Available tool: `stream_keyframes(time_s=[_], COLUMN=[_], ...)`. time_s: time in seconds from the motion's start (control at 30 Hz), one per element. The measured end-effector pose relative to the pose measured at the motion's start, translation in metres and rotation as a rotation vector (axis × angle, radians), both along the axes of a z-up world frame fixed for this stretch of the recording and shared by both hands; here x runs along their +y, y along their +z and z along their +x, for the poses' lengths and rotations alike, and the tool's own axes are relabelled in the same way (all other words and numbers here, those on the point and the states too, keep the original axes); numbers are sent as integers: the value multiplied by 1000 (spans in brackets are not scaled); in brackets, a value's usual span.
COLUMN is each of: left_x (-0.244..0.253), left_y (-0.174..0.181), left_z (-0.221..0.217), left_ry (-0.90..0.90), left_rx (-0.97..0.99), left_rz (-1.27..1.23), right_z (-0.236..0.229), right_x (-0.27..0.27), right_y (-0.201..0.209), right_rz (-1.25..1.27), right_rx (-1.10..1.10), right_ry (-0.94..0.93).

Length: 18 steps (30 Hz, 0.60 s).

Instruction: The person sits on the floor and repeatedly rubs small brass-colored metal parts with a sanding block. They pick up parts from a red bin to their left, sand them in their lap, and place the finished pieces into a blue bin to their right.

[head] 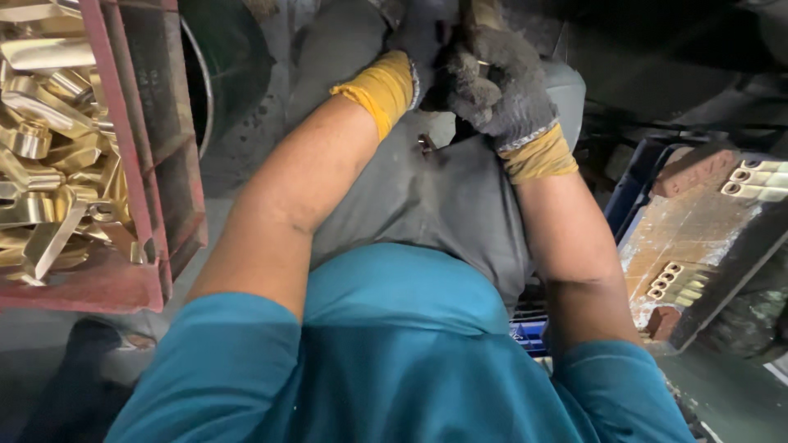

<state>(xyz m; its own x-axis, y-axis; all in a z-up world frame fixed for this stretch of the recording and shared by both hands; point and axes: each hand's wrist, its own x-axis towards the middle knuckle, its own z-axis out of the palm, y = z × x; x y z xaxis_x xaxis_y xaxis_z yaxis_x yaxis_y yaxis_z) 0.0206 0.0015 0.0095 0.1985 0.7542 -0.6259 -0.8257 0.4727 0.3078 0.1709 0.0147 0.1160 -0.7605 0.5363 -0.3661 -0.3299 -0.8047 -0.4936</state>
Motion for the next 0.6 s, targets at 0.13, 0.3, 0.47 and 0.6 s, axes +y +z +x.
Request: stream_keyframes(time_s=[0.13, 0.3, 0.47, 0.6], left_x=[-1, 0, 6, 9], left_y=[-6, -23, -21, 20], left_z=[-13, -7, 12, -4], left_ry=[19, 12, 118, 106], left_rx=[-7, -50, -137, -192], left_rz=[-9, -14, 51, -175], right_z=[-18, -17, -10, -18], right_x=[5, 6, 0, 5], right_y=[21, 36, 19, 12], right_rz=[1359, 1451, 262, -292], right_rx=[-532, -617, -45, 52], right_ry=[164, 217, -18, 3])
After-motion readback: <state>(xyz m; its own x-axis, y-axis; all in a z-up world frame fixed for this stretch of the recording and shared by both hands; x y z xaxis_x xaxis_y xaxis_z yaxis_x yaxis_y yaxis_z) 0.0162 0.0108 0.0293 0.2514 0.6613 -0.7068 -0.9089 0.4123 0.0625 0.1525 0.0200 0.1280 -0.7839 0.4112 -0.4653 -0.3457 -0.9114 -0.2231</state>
